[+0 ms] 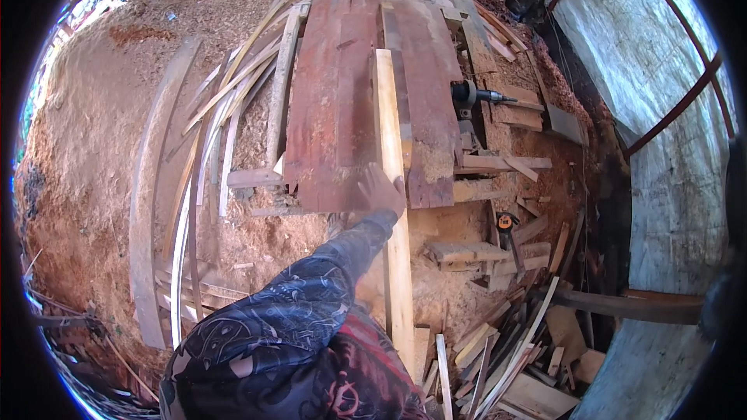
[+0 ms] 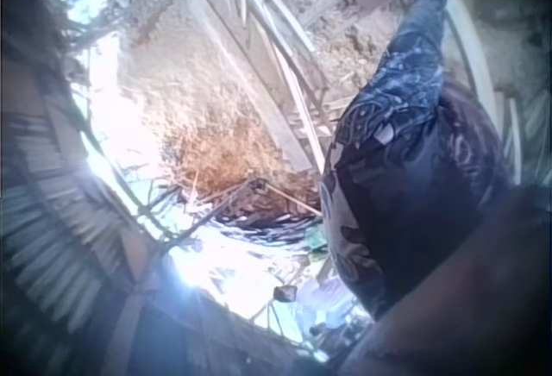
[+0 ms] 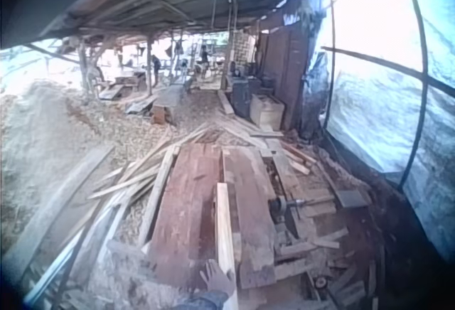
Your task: The person measures a wooden board with a tape measure, taps it into alignment with a hammer, and feeds it into a table saw to cut it.
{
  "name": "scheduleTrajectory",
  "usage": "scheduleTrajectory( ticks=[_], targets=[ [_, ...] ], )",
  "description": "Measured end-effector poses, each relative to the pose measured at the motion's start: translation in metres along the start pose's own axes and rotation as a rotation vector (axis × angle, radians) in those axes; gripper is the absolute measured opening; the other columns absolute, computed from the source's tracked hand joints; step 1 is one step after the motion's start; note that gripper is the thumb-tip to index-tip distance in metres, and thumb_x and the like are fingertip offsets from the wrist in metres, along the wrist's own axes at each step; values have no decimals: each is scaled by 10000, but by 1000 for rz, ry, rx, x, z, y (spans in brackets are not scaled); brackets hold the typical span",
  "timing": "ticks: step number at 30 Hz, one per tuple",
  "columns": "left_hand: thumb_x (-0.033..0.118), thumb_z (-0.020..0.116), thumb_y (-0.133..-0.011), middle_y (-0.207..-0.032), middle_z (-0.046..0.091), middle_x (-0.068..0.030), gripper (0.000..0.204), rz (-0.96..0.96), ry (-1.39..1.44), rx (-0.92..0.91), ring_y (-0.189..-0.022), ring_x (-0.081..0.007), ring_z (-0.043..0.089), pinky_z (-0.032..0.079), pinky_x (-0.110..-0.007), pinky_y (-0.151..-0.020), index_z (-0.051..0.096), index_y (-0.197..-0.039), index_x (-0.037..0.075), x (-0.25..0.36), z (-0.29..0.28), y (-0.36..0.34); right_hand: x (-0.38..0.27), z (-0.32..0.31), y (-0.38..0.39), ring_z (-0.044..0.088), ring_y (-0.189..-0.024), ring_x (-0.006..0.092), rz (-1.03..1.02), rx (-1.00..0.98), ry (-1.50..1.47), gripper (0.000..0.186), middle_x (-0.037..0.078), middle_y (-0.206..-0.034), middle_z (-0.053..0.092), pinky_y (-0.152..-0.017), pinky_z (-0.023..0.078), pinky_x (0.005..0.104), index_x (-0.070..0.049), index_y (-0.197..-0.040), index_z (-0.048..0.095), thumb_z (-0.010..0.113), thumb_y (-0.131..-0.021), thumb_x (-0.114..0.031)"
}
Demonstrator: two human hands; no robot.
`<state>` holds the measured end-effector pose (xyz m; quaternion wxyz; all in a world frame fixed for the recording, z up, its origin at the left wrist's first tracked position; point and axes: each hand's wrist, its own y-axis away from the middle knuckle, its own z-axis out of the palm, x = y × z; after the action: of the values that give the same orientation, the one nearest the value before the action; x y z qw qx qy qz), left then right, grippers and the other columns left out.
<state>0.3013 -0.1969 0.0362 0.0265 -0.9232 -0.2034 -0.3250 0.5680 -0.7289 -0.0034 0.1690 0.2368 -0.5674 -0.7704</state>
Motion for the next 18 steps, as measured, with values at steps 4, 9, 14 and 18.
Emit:
scheduleTrajectory(
  ticks=[4,9,14,18],
  targets=[
    [440,442,-1013,-1635,207,-251,811,39,-26,-39,-1539,-362,162,104,-585,-1229,159,-1555,-94,5,0,-18,8,0,-6,701,-811,326,-12,9,-53,309,164,-920,719,-775,583,457,-5,-970,676,544,-909,-278],
    [434,431,-1028,-1635,195,-268,809,17,-15,0,-1543,-368,149,91,-582,-1230,135,-1553,-105,8,6,-42,38,0,-8,707,-798,332,-19,-7,-153,309,174,-920,725,-764,589,460,1,-963,679,550,-897,-273],
    [444,447,-1032,-1629,213,-271,816,16,-49,-55,-1536,-371,182,109,-596,-1222,140,-1550,-106,27,13,-60,62,3,-3,713,-786,338,13,46,-216,310,184,-920,730,-754,594,463,7,-955,681,556,-885,-268],
    [456,452,-1031,-1626,228,-268,821,4,-86,-25,-1531,-370,201,122,-600,-1218,146,-1550,-103,24,15,-77,66,23,-13,714,-755,341,122,118,-259,340,200,-911,732,-716,598,459,32,-988,680,564,-881,-269]
  ],
)
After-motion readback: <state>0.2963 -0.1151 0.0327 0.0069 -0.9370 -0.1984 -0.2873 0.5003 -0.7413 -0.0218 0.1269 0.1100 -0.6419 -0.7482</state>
